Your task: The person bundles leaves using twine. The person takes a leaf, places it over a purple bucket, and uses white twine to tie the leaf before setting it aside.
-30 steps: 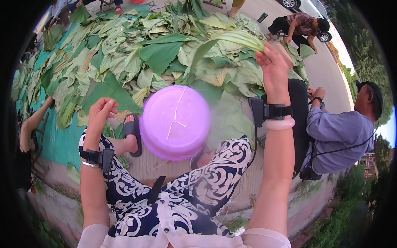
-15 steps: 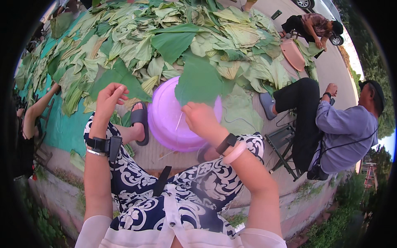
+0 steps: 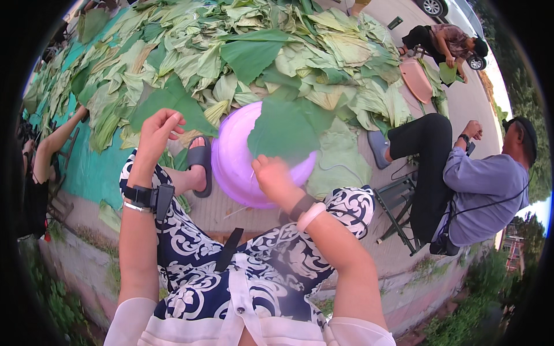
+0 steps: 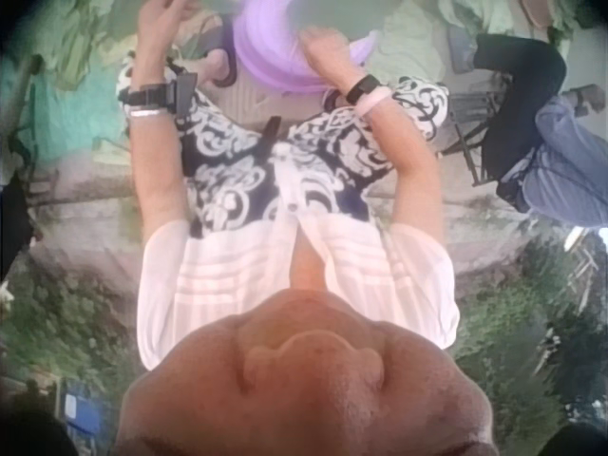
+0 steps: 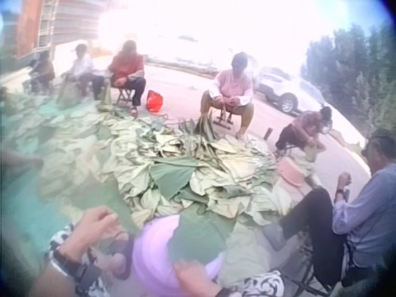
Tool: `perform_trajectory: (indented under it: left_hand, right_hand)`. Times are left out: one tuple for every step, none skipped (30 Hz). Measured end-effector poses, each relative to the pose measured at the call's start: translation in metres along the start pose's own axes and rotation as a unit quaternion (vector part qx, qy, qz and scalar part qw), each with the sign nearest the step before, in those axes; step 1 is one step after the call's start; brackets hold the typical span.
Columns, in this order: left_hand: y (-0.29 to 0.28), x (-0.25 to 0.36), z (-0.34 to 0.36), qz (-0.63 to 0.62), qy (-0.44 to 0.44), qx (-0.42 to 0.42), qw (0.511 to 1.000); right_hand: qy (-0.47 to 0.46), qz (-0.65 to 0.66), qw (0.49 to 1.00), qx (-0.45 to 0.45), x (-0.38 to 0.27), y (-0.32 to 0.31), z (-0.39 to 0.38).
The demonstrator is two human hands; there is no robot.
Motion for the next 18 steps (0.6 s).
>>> perform_trajectory:
  left_hand:
    - [0.000, 0.000, 0.000, 0.005, 0.000, 0.001, 1.000]
    - [-0.001, 0.000, 0.000, 0.007, -0.004, 0.001, 1.000]
    - [-0.002, 0.002, 0.000, 0.010, 0.000, 0.001, 1.000]
    - [-0.003, 0.002, 0.000, 0.014, 0.003, 0.001, 1.000]
    - [-0.002, 0.001, 0.002, 0.015, 0.000, -0.001, 1.000]
    - [-0.002, 0.002, 0.004, 0.017, 0.005, -0.003, 1.000]
    - [-0.001, 0.002, 0.004, 0.019, 0.011, -0.004, 1.000]
    - [0.000, 0.002, 0.004, 0.020, 0.009, -0.005, 1.000]
    - [0.001, 0.002, 0.005, 0.022, 0.006, -0.005, 1.000]
    - [0.001, 0.003, 0.005, 0.023, 0.003, -0.003, 1.000]
    - [0.002, 0.003, 0.005, 0.024, 0.003, -0.004, 1.000]
    - [0.002, 0.003, 0.004, 0.026, 0.000, -0.004, 1.000]
    - [0.002, 0.004, 0.003, 0.029, -0.003, -0.004, 1.000]
    - [0.002, 0.003, 0.003, 0.029, -0.003, -0.004, 1.000]
    - [0.002, 0.001, 0.003, 0.031, -0.002, -0.004, 0.999]
    - [0.002, 0.001, 0.002, 0.034, 0.000, -0.004, 0.999]
    - [0.002, 0.001, 0.002, 0.034, 0.001, -0.004, 0.999]
    - [0.002, 0.001, 0.002, 0.037, 0.000, -0.005, 0.999]
  right_hand:
    - [0.002, -0.025, 0.999, 0.025, -0.001, -0.008, 0.000]
    - [0.005, -0.050, 0.997, 0.050, -0.005, -0.015, 0.000]
    - [0.005, -0.046, 0.998, 0.048, -0.009, -0.017, 0.000]
    - [-0.009, -0.056, 0.997, 0.055, -0.016, -0.020, 0.000]
    - [-0.022, -0.066, 0.996, 0.062, -0.021, -0.020, -0.002]
    - [-0.021, -0.063, 0.996, 0.060, -0.022, -0.016, -0.005]
    - [-0.056, -0.058, 0.996, 0.049, -0.028, -0.008, -0.008]
    - [-0.091, -0.055, 0.994, 0.039, -0.032, 0.000, -0.012]
    - [-0.090, -0.053, 0.994, 0.039, -0.032, 0.006, -0.014]
    - [-0.099, -0.046, 0.994, 0.012, -0.033, 0.015, -0.017]
    - [-0.110, -0.041, 0.993, -0.016, -0.034, 0.022, -0.019]
    - [-0.109, -0.041, 0.993, -0.015, -0.033, 0.026, -0.021]
    - [-0.113, -0.043, 0.992, -0.044, -0.032, 0.033, -0.023]
    - [-0.117, -0.045, 0.989, -0.074, -0.033, 0.038, -0.023]
    - [-0.117, -0.045, 0.989, -0.073, -0.034, 0.038, -0.023]
    - [-0.120, -0.044, 0.988, -0.087, -0.034, 0.040, -0.023]
    - [-0.122, -0.042, 0.986, -0.102, -0.035, 0.042, -0.024]
    - [-0.121, -0.043, 0.986, -0.101, -0.035, 0.042, -0.023]
Point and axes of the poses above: each hand's wrist, its own z-axis towards the middle knuckle, its own y-axis out of the palm, x = y × z, the point moved 6 cm from there along z, towards the middle knuckle, and after that the axes turned 7 degrees about z, right-handed, at the moved point
